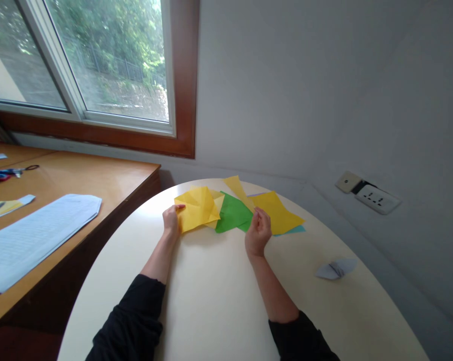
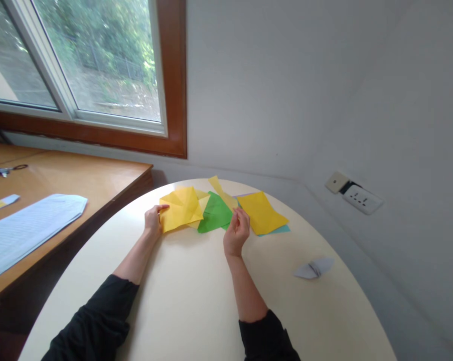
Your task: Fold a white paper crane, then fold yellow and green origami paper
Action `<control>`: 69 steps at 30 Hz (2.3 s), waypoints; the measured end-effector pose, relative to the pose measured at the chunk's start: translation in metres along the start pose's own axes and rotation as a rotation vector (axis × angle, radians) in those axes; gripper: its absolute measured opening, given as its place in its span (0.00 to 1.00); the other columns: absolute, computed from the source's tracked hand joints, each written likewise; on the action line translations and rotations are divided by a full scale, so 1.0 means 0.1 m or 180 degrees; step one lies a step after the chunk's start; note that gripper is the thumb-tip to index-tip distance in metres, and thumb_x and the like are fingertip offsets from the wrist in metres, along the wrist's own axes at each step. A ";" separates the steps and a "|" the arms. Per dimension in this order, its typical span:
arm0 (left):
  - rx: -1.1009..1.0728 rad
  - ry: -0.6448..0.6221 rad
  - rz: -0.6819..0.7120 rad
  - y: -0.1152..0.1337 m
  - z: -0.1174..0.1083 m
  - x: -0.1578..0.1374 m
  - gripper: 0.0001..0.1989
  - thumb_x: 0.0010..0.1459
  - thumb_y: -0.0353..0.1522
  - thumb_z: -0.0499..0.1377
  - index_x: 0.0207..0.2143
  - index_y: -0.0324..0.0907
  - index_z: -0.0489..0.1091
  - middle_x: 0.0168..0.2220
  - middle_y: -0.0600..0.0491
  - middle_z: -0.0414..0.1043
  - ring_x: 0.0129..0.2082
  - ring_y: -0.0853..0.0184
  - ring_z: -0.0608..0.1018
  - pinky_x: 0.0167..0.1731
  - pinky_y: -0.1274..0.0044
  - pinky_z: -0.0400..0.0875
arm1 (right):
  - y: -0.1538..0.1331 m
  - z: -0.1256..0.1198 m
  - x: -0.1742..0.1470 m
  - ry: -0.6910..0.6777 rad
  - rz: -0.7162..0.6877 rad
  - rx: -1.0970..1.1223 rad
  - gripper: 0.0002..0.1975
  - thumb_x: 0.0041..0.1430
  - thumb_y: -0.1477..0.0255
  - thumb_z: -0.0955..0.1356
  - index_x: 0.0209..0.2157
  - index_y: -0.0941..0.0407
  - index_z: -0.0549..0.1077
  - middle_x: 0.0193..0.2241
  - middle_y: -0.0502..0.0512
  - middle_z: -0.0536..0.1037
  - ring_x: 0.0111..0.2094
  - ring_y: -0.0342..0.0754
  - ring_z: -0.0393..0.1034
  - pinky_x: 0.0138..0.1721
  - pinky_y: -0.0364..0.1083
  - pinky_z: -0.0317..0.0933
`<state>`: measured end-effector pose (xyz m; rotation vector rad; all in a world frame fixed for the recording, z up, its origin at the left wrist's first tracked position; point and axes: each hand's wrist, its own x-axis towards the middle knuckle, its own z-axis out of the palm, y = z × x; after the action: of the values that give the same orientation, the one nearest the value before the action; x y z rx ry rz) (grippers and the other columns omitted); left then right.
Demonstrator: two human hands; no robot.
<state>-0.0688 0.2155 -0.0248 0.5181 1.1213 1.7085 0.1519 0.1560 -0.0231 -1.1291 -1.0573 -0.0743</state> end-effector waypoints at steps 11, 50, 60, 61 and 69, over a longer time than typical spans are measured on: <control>0.0140 -0.1047 -0.0757 0.10 -0.04 -0.08 0.24 0.47 0.49 0.54 0.26 0.35 0.72 0.23 0.44 0.74 0.28 0.56 0.78 0.28 0.69 0.72 | -0.23 0.07 -0.26 -0.1896 -0.0868 -0.0008 0.12 0.61 0.71 0.60 0.37 0.54 0.75 0.42 0.59 0.73 0.52 0.50 0.65 0.51 0.52 0.62; 0.0012 0.0188 0.0012 0.08 -0.18 0.20 0.22 0.44 0.19 0.52 0.43 0.33 0.71 0.31 0.47 0.74 0.29 0.67 0.78 0.36 0.73 0.74 | 0.06 0.13 -0.22 -0.2120 0.0077 -0.0844 0.14 0.56 0.72 0.60 0.39 0.57 0.75 0.40 0.59 0.78 0.42 0.50 0.71 0.48 0.48 0.59; 0.0542 -0.0180 0.0284 0.07 -0.16 0.15 0.10 0.39 0.30 0.57 0.26 0.37 0.75 0.28 0.49 0.76 0.30 0.63 0.76 0.35 0.71 0.71 | 0.12 -0.03 0.16 0.0208 0.0609 -0.0774 0.25 0.62 0.58 0.52 0.22 0.57 0.66 0.15 0.50 0.66 0.20 0.44 0.61 0.24 0.43 0.58; 0.0608 -0.0268 0.0290 0.07 -0.16 0.14 0.10 0.39 0.31 0.57 0.25 0.37 0.75 0.28 0.49 0.76 0.29 0.63 0.76 0.35 0.71 0.70 | 0.06 -0.03 0.17 0.0240 0.0551 -0.0724 0.24 0.62 0.58 0.53 0.24 0.57 0.67 0.16 0.51 0.67 0.21 0.45 0.62 0.25 0.44 0.59; 0.0969 -0.0978 0.0213 0.05 -0.15 0.08 0.24 0.42 0.49 0.58 0.24 0.34 0.75 0.23 0.47 0.75 0.24 0.61 0.75 0.31 0.71 0.69 | -0.39 0.16 -0.12 -0.1545 -0.1551 -0.0466 0.20 0.61 0.78 0.54 0.50 0.56 0.68 0.47 0.57 0.74 0.54 0.48 0.63 0.57 0.55 0.51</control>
<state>-0.0859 0.2153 -0.0294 0.9830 1.1514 1.4572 0.1140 0.1443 -0.0046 -1.0195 -1.7733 -0.2769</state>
